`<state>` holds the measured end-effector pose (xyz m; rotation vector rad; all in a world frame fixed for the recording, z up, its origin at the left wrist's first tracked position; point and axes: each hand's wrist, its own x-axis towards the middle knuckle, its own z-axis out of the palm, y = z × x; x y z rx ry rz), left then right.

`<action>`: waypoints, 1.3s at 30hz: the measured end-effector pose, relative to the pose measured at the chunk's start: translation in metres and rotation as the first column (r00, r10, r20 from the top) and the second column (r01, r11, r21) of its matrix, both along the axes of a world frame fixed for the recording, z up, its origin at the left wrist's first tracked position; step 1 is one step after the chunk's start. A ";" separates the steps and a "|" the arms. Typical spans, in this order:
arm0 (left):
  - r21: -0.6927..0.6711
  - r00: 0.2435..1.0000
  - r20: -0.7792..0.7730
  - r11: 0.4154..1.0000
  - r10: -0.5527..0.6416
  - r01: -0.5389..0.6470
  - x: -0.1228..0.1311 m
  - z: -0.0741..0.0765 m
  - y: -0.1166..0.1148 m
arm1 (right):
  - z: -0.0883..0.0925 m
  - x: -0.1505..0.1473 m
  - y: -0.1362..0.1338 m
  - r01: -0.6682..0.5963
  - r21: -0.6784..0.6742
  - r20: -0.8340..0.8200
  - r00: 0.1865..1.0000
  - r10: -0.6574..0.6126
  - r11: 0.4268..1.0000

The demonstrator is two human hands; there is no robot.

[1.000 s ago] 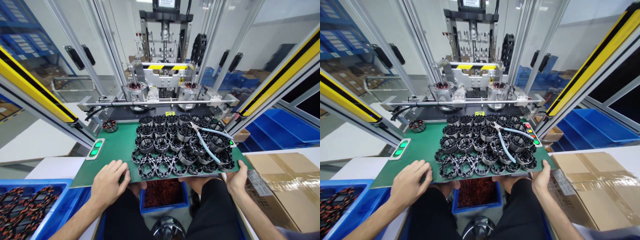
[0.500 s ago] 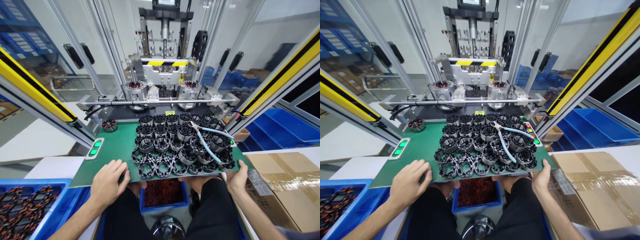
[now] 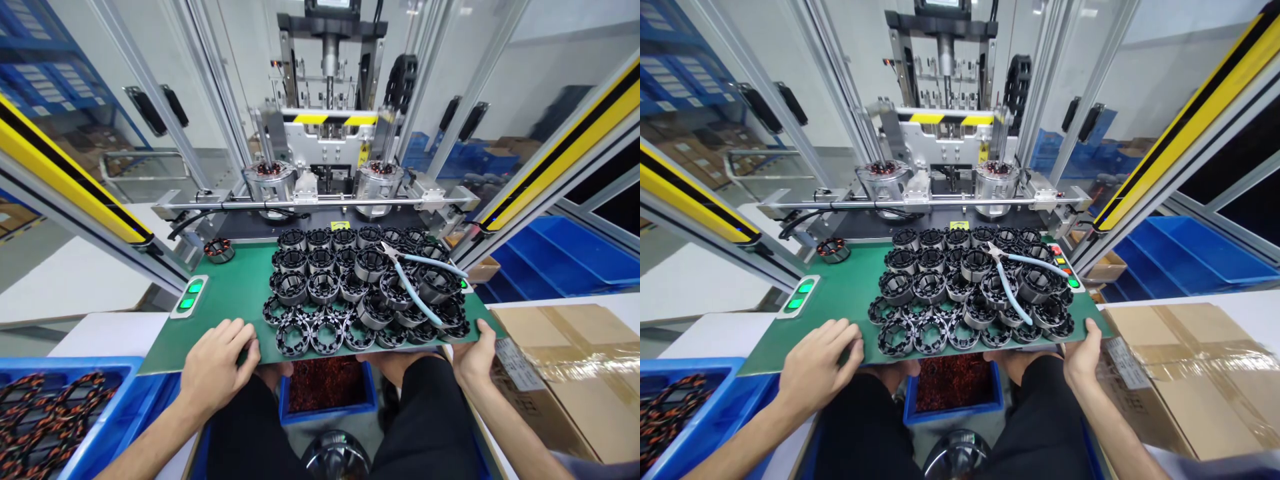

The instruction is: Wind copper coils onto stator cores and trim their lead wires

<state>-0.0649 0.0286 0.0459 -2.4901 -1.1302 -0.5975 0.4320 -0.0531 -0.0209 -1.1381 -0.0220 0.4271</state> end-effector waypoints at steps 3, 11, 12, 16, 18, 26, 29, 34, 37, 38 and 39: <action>0.003 1.000 -0.003 1.000 0.002 -0.002 0.001 0.001 0.000 | 0.000 0.000 0.000 0.010 -0.009 -0.005 1.000 -0.010 1.000; 0.006 1.000 -0.005 1.000 0.001 -0.001 0.001 0.002 -0.001 | -0.009 0.004 -0.001 0.010 0.027 0.034 0.999 -0.011 1.000; 0.004 1.000 -0.006 1.000 0.003 -0.003 0.001 0.002 -0.001 | -0.009 0.004 -0.001 0.011 0.030 0.043 0.999 -0.013 0.999; 0.009 1.000 -0.001 1.000 0.001 -0.001 0.002 0.003 -0.001 | -0.010 0.004 -0.001 0.001 0.023 0.035 0.999 -0.002 1.000; 0.016 1.000 0.000 1.000 -0.001 0.001 0.002 0.004 -0.001 | -0.009 0.004 0.000 0.003 0.017 0.022 1.000 -0.004 1.000; 0.026 1.000 -0.009 1.000 -0.005 0.005 0.004 0.006 0.000 | -0.005 0.002 0.001 0.014 0.020 0.016 1.000 -0.014 1.000; 0.023 1.000 -0.015 1.000 0.001 -0.001 0.003 0.005 0.000 | -0.004 0.001 0.001 0.020 0.014 0.015 1.000 -0.020 1.000; 0.026 1.000 -0.013 1.000 -0.001 0.001 0.004 0.006 -0.001 | -0.005 0.002 0.000 0.013 0.009 0.015 1.000 -0.013 1.000; 0.024 1.000 -0.009 1.000 0.001 -0.001 0.005 0.007 -0.001 | -0.006 0.003 0.000 0.014 0.007 0.027 1.000 -0.014 1.000; 0.023 1.000 -0.007 1.000 0.004 -0.004 0.005 0.008 -0.001 | -0.006 0.004 -0.001 0.009 0.006 0.028 1.000 -0.010 1.000; 0.022 1.000 -0.005 1.000 0.007 -0.007 0.005 0.008 -0.001 | -0.006 0.004 -0.001 0.006 0.005 0.029 1.000 -0.006 1.000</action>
